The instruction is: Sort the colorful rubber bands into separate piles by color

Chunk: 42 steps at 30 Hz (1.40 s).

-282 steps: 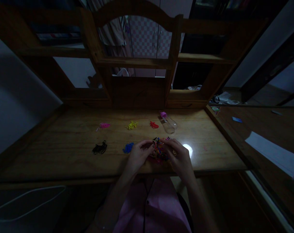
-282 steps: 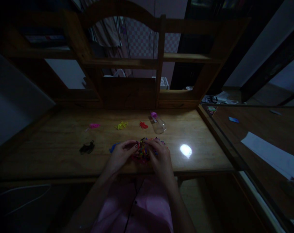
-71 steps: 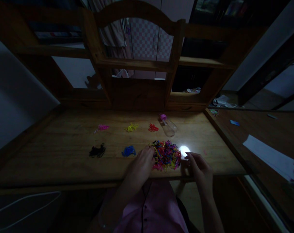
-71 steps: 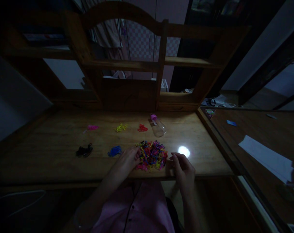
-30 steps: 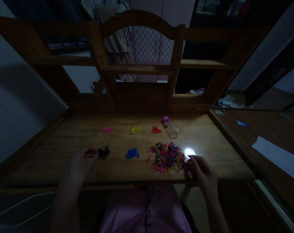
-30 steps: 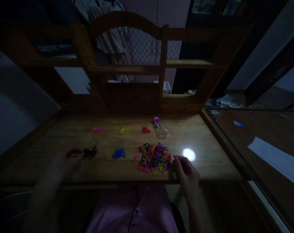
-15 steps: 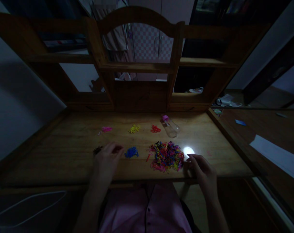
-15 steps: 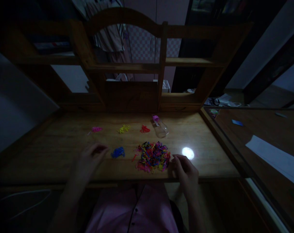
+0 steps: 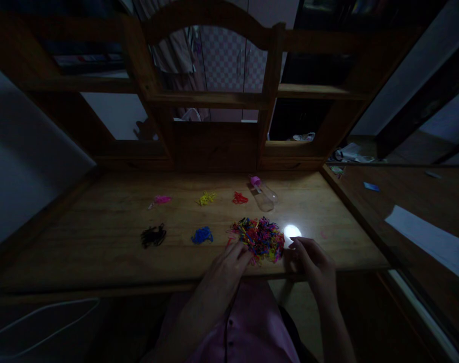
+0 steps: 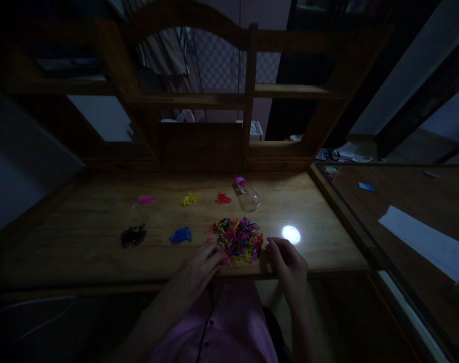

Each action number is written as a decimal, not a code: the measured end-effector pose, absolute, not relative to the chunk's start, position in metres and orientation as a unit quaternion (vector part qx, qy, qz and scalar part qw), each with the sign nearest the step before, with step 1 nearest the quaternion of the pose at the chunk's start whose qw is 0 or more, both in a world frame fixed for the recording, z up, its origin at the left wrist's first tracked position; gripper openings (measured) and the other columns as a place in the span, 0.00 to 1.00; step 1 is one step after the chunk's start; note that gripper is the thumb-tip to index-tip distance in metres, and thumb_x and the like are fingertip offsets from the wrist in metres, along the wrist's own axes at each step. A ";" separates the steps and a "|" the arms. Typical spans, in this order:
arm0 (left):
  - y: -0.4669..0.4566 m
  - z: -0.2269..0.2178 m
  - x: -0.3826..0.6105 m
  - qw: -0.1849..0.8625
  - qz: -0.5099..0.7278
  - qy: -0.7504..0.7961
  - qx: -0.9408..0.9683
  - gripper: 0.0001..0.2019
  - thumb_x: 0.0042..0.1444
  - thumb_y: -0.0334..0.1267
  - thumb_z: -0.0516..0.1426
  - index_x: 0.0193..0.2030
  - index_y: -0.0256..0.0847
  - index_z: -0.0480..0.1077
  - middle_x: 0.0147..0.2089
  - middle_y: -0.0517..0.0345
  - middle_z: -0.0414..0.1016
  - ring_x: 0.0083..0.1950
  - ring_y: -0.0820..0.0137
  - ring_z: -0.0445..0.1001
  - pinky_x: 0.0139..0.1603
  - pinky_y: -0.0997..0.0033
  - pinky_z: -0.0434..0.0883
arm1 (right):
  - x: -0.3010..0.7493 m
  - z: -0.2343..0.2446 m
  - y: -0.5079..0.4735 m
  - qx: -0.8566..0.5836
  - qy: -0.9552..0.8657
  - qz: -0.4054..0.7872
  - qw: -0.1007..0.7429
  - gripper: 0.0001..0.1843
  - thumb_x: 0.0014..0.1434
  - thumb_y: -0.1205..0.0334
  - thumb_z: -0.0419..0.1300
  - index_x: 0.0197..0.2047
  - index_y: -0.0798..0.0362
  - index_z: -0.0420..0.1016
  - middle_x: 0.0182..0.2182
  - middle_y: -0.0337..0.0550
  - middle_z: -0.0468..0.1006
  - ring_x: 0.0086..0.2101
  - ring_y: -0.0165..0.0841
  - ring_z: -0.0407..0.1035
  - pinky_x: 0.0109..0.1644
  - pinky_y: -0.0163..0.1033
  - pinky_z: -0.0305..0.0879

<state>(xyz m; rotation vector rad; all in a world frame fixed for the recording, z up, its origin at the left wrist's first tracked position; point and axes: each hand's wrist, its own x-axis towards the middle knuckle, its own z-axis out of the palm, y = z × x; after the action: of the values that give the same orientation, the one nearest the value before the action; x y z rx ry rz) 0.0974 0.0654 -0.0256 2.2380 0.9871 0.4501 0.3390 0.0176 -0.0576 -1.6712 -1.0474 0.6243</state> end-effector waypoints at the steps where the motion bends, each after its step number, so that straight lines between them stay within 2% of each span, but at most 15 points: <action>1: 0.066 -0.023 0.098 0.308 0.157 0.368 0.863 0.14 0.61 0.25 0.49 0.47 0.45 0.67 0.49 0.55 0.67 0.51 0.64 0.67 0.50 0.65 0.66 | 0.339 -0.058 0.018 -0.692 -0.435 0.261 0.513 0.14 0.60 0.51 0.59 0.42 0.51 0.77 0.34 0.42 0.79 0.35 0.35 0.73 0.37 0.35 0.67; 5: 0.070 -0.019 0.102 0.264 0.128 0.360 0.885 0.14 0.61 0.24 0.48 0.49 0.43 0.66 0.49 0.53 0.67 0.50 0.63 0.65 0.49 0.65 0.65 | 0.338 -0.056 0.017 -0.688 -0.431 0.265 0.521 0.14 0.60 0.51 0.60 0.42 0.52 0.77 0.35 0.42 0.79 0.35 0.35 0.72 0.37 0.35 0.67; 8: 0.078 -0.026 0.105 0.226 0.115 0.359 0.898 0.11 0.61 0.25 0.49 0.46 0.42 0.65 0.48 0.52 0.66 0.50 0.62 0.64 0.49 0.63 0.65 | 0.337 -0.054 0.016 -0.690 -0.429 0.263 0.520 0.14 0.60 0.51 0.59 0.41 0.52 0.77 0.34 0.43 0.78 0.34 0.35 0.72 0.36 0.35 0.67; 12: 0.088 -0.039 0.111 0.158 0.093 0.348 0.919 0.06 0.61 0.28 0.50 0.41 0.41 0.65 0.44 0.51 0.66 0.48 0.60 0.63 0.53 0.57 0.62 | 0.337 -0.054 0.016 -0.686 -0.430 0.266 0.523 0.14 0.60 0.51 0.59 0.41 0.52 0.76 0.34 0.43 0.78 0.34 0.35 0.73 0.36 0.35 0.67; 15: 0.090 -0.041 0.111 0.134 0.097 0.346 0.924 0.07 0.60 0.27 0.50 0.41 0.40 0.65 0.45 0.50 0.66 0.48 0.59 0.62 0.57 0.53 0.58 | 0.337 -0.055 0.016 -0.685 -0.432 0.265 0.523 0.14 0.60 0.51 0.59 0.42 0.52 0.77 0.34 0.44 0.78 0.34 0.36 0.73 0.36 0.36 0.67; 17: 0.091 -0.038 0.109 0.152 0.108 0.345 0.920 0.09 0.59 0.26 0.48 0.43 0.40 0.65 0.46 0.50 0.66 0.49 0.59 0.61 0.57 0.54 0.58 | 0.338 -0.055 0.016 -0.685 -0.432 0.265 0.524 0.14 0.60 0.51 0.59 0.42 0.52 0.77 0.34 0.44 0.78 0.34 0.36 0.72 0.36 0.36 0.68; 21: 0.098 -0.029 0.103 0.251 0.173 0.343 0.889 0.11 0.60 0.26 0.46 0.42 0.41 0.66 0.45 0.51 0.67 0.48 0.61 0.62 0.53 0.59 0.61 | 0.338 -0.056 0.015 -0.681 -0.433 0.267 0.526 0.14 0.60 0.51 0.59 0.42 0.53 0.77 0.35 0.44 0.78 0.34 0.36 0.72 0.36 0.36 0.68; 24: 0.106 -0.024 0.099 0.348 0.260 0.367 0.823 0.09 0.63 0.32 0.45 0.39 0.41 0.65 0.43 0.54 0.68 0.47 0.63 0.64 0.50 0.63 0.62 | 0.338 -0.056 0.015 -0.680 -0.435 0.267 0.527 0.15 0.61 0.51 0.58 0.42 0.53 0.77 0.35 0.45 0.78 0.34 0.36 0.72 0.36 0.36 0.68; 29: 0.117 -0.025 0.098 0.577 0.363 0.399 0.613 0.08 0.61 0.42 0.54 0.39 0.40 0.68 0.36 0.59 0.69 0.39 0.69 0.67 0.43 0.71 0.65 | 0.336 -0.052 0.017 -0.686 -0.435 0.255 0.525 0.15 0.60 0.50 0.59 0.41 0.53 0.77 0.34 0.44 0.78 0.34 0.37 0.72 0.37 0.37 0.68; 32: 0.120 -0.026 0.098 0.723 0.414 0.353 0.427 0.07 0.54 0.36 0.61 0.38 0.38 0.70 0.35 0.58 0.70 0.38 0.73 0.69 0.44 0.74 0.66 | 0.336 -0.052 0.017 -0.684 -0.438 0.253 0.525 0.15 0.60 0.50 0.59 0.40 0.53 0.77 0.33 0.44 0.79 0.34 0.36 0.73 0.37 0.37 0.68; 35: 0.119 -0.022 0.098 0.814 0.430 0.283 0.269 0.04 0.51 0.29 0.61 0.35 0.36 0.71 0.36 0.56 0.70 0.40 0.73 0.71 0.47 0.73 0.69 | 0.338 -0.055 0.016 -0.683 -0.441 0.255 0.523 0.15 0.60 0.50 0.59 0.41 0.52 0.77 0.34 0.43 0.79 0.34 0.36 0.73 0.36 0.36 0.68; 42: 0.115 -0.013 0.099 0.881 0.402 0.194 0.159 0.06 0.54 0.23 0.57 0.36 0.36 0.72 0.37 0.55 0.70 0.42 0.74 0.72 0.48 0.75 0.71 | 0.329 -0.044 0.019 -0.683 -0.424 0.256 0.536 0.15 0.60 0.50 0.59 0.41 0.52 0.77 0.34 0.43 0.78 0.33 0.35 0.72 0.35 0.36 0.67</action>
<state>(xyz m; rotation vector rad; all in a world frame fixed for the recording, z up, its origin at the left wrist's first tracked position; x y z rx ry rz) 0.0990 0.1148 -0.0135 0.3318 0.4032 0.8382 0.3292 0.0190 -0.0445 -1.6271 -1.0103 0.6107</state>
